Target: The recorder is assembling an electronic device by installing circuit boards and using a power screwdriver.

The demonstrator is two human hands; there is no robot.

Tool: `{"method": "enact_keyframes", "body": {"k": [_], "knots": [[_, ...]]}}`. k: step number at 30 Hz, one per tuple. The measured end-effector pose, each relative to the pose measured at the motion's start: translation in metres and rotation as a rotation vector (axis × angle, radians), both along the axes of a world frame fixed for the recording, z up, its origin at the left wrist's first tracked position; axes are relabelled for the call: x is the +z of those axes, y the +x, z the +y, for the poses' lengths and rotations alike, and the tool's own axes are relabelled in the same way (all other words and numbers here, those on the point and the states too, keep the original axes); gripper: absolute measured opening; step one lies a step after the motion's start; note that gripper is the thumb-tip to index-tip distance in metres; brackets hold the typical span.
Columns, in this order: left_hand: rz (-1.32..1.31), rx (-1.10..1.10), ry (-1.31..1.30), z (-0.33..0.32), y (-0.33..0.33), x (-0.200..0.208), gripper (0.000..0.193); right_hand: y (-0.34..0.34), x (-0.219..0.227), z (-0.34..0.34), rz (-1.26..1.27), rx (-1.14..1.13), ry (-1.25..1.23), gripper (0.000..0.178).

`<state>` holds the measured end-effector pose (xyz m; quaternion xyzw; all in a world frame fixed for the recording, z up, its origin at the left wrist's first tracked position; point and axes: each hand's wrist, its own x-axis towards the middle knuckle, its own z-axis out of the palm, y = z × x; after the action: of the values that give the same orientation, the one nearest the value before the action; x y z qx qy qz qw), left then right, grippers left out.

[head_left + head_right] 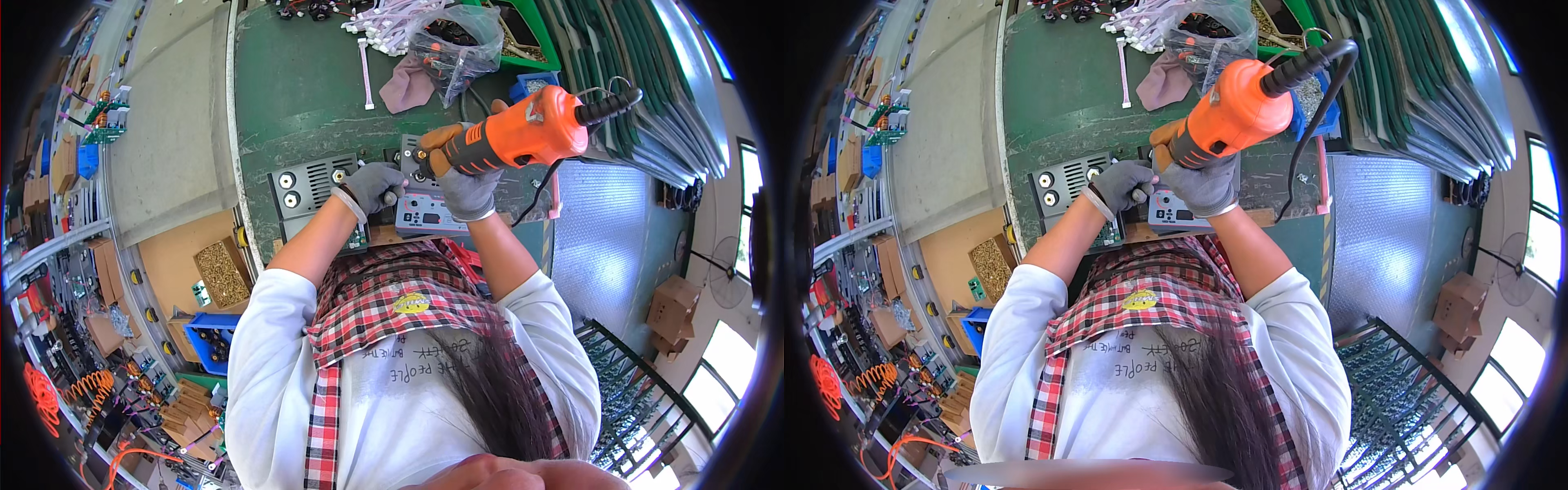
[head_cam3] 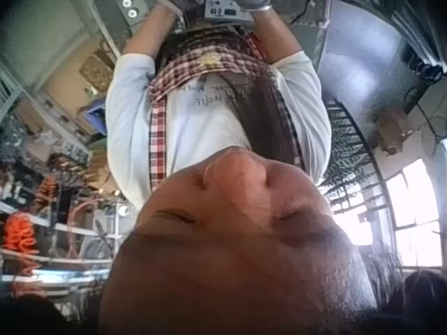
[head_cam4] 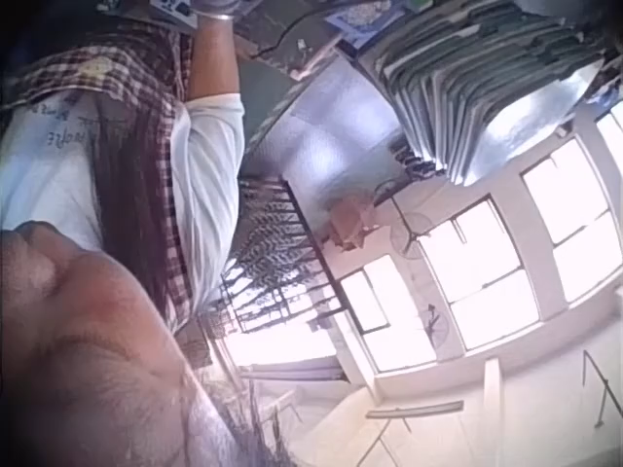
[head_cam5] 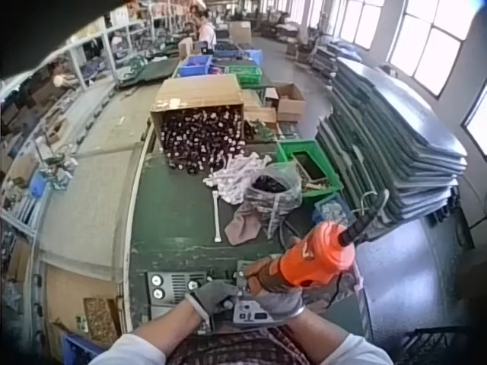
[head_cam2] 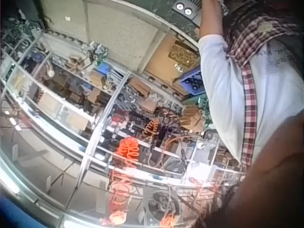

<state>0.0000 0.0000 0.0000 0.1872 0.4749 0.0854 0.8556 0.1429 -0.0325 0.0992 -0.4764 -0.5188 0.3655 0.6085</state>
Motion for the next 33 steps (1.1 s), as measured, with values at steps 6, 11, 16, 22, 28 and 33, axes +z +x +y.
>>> {"method": "enact_keyframes", "body": {"k": [6,11,16,22,28,33], "knots": [[0.005,0.023,-0.063,-0.004,0.004,0.004,0.004,0.012,-0.001,-0.003,-0.186,-0.04,0.01,0.012],[-0.155,-0.012,0.015,-0.012,0.016,0.027,0.007,0.037,0.028,-0.023,-0.333,-0.109,0.064,0.013],[-0.438,0.16,0.036,-0.004,-0.004,0.057,0.007,0.106,0.054,-0.045,0.286,-0.311,0.463,0.024],[-0.775,0.789,-0.039,0.064,-0.106,0.027,0.018,0.215,-0.011,-0.05,-0.072,-0.915,0.217,0.025],[-0.371,1.177,0.277,0.121,-0.197,-0.045,0.013,0.258,-0.08,-0.042,-0.114,-1.099,0.172,0.045],[-0.006,1.246,0.181,0.129,-0.197,-0.071,0.013,0.252,-0.084,-0.031,-0.332,-1.11,0.106,0.052]]}}
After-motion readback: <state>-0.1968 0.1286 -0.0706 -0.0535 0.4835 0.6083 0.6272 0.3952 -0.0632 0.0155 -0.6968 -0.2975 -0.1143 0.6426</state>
